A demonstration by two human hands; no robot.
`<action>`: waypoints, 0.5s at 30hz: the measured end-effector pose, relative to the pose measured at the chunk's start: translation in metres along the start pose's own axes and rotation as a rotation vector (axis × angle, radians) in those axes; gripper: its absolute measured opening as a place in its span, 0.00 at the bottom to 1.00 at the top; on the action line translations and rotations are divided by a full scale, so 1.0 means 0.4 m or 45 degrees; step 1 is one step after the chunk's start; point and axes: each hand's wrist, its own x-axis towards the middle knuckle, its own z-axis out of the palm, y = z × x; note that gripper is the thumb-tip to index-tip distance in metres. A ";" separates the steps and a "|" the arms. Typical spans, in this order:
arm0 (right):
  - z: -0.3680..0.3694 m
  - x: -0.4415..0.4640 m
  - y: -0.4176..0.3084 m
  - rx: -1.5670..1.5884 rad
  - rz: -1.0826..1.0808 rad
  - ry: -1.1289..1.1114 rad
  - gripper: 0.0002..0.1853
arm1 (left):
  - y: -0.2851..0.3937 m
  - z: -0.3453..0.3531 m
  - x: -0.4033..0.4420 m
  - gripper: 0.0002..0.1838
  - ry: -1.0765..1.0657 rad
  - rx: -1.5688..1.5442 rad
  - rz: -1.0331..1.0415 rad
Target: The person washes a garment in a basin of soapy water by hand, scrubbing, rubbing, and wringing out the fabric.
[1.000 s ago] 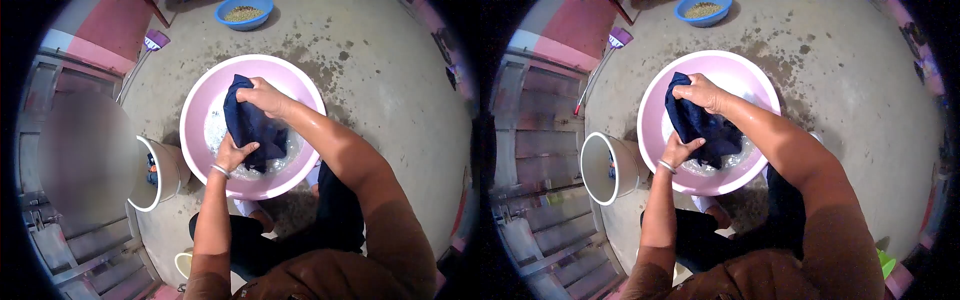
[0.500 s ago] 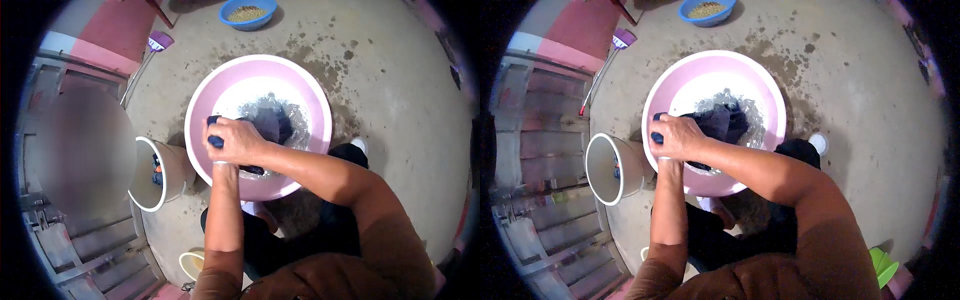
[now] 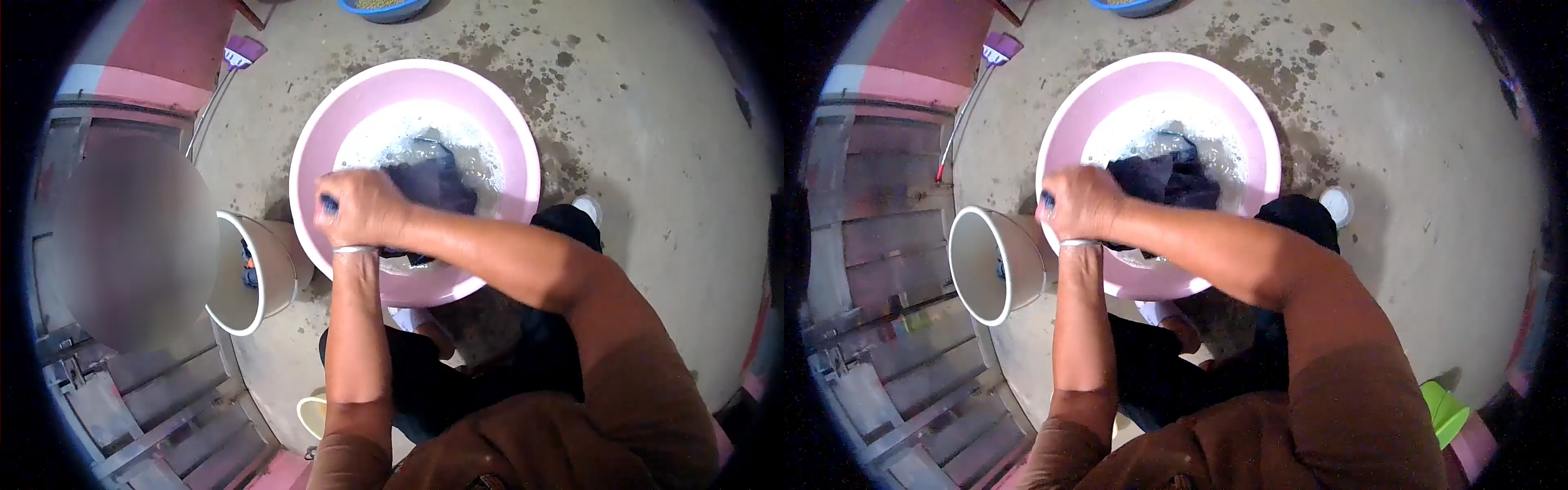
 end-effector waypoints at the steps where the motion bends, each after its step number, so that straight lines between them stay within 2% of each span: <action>1: -0.006 0.008 0.029 -0.044 0.066 0.095 0.13 | -0.008 0.077 -0.001 0.23 0.515 0.133 -0.081; 2: -0.024 0.040 0.079 -0.092 0.123 0.197 0.12 | -0.012 0.174 0.015 0.21 1.017 0.270 -0.159; 3: -0.052 0.071 0.134 -0.192 0.268 0.220 0.16 | -0.014 0.209 0.006 0.19 0.892 0.140 -0.337; 4: -0.079 0.084 0.186 -0.363 0.363 0.202 0.18 | -0.013 0.260 0.004 0.18 0.810 0.188 -0.346; 6: -0.128 0.087 0.209 -0.493 0.481 -0.115 0.23 | 0.029 0.226 0.000 0.19 0.738 0.200 -0.530; 7: -0.147 0.097 0.212 -0.505 0.471 -0.120 0.23 | 0.054 0.252 0.001 0.18 0.666 0.326 -0.563; 9: -0.176 0.119 0.209 -0.472 0.599 -0.343 0.28 | 0.090 0.245 -0.002 0.25 0.629 1.008 -0.639; 10: -0.176 0.127 0.216 -0.486 0.579 -0.344 0.28 | 0.101 0.219 -0.008 0.29 0.599 1.423 -0.652; 11: -0.166 0.130 0.228 -0.207 0.498 -0.341 0.26 | 0.100 0.212 -0.012 0.37 0.402 1.807 -0.467; 12: -0.155 0.129 0.243 0.078 0.419 -0.342 0.25 | 0.087 0.207 -0.023 0.40 0.285 1.689 -0.478; 13: -0.175 0.109 0.180 0.324 0.262 -0.451 0.25 | 0.059 0.189 -0.022 0.38 0.142 1.625 -0.561; 14: -0.201 0.097 0.115 0.146 0.345 -0.626 0.25 | 0.034 0.156 -0.018 0.37 0.002 1.559 -0.641; 15: -0.199 0.093 0.112 0.098 0.379 -0.727 0.25 | 0.026 0.138 -0.017 0.28 0.045 1.682 -0.789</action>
